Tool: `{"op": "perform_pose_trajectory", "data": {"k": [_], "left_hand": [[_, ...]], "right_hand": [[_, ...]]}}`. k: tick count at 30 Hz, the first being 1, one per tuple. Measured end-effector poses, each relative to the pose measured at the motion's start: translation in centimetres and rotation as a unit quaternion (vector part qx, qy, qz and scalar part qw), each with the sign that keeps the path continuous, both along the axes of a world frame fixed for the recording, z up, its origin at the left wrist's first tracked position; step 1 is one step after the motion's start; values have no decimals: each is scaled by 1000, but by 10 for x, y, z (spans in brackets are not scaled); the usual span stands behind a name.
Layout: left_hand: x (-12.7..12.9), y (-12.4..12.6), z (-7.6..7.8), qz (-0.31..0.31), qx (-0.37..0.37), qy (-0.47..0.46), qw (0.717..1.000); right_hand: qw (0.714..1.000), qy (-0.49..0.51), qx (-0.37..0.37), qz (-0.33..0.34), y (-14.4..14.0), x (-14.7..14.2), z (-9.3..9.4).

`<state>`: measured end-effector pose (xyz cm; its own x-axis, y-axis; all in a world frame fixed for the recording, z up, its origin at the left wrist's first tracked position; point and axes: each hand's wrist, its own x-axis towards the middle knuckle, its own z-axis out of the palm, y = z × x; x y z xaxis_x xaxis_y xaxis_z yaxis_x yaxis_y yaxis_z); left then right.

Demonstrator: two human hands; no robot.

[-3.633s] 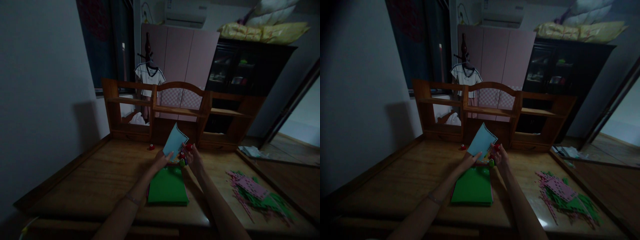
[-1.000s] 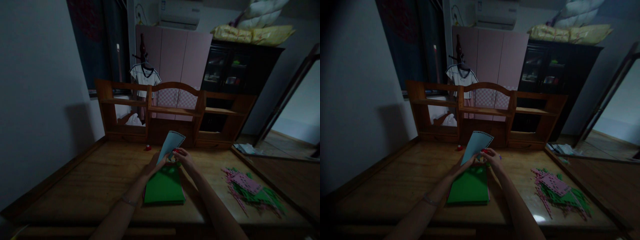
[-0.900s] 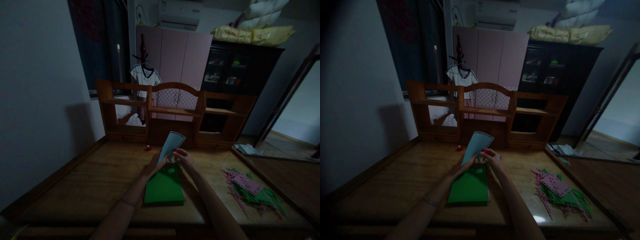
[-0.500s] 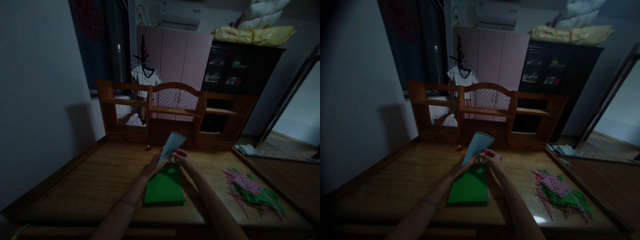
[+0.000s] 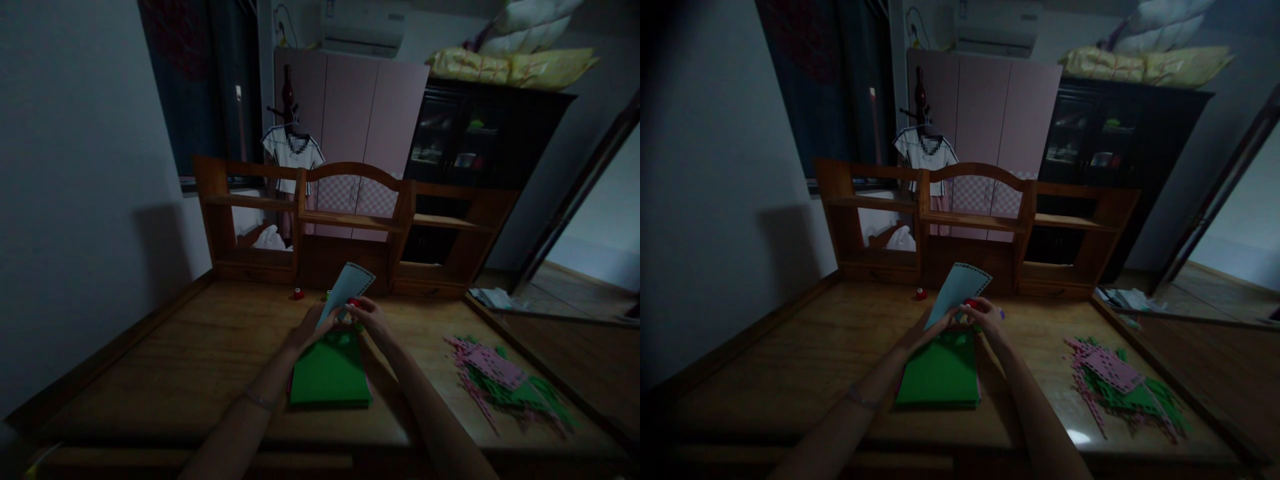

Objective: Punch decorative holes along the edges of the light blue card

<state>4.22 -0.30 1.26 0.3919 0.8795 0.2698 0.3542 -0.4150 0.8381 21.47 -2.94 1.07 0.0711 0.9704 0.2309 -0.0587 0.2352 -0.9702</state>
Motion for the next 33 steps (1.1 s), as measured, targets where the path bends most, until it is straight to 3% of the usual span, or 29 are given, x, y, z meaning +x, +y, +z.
{"op": "perform_pose_trajectory", "data": {"k": [9,21,33], "left_hand": [[-7,-16,20,-15,-21,-9,1000],[-2,-3,-1,-14,7,-2,1000],[-6,-16,17,-17,-19,-10,1000]], "right_hand": [[1000,-15,6,2,-5,-1,4],[1000,-8,1,5,-5,-1,5],[1000,-16,-7,-2,-7,-2,7]]}}
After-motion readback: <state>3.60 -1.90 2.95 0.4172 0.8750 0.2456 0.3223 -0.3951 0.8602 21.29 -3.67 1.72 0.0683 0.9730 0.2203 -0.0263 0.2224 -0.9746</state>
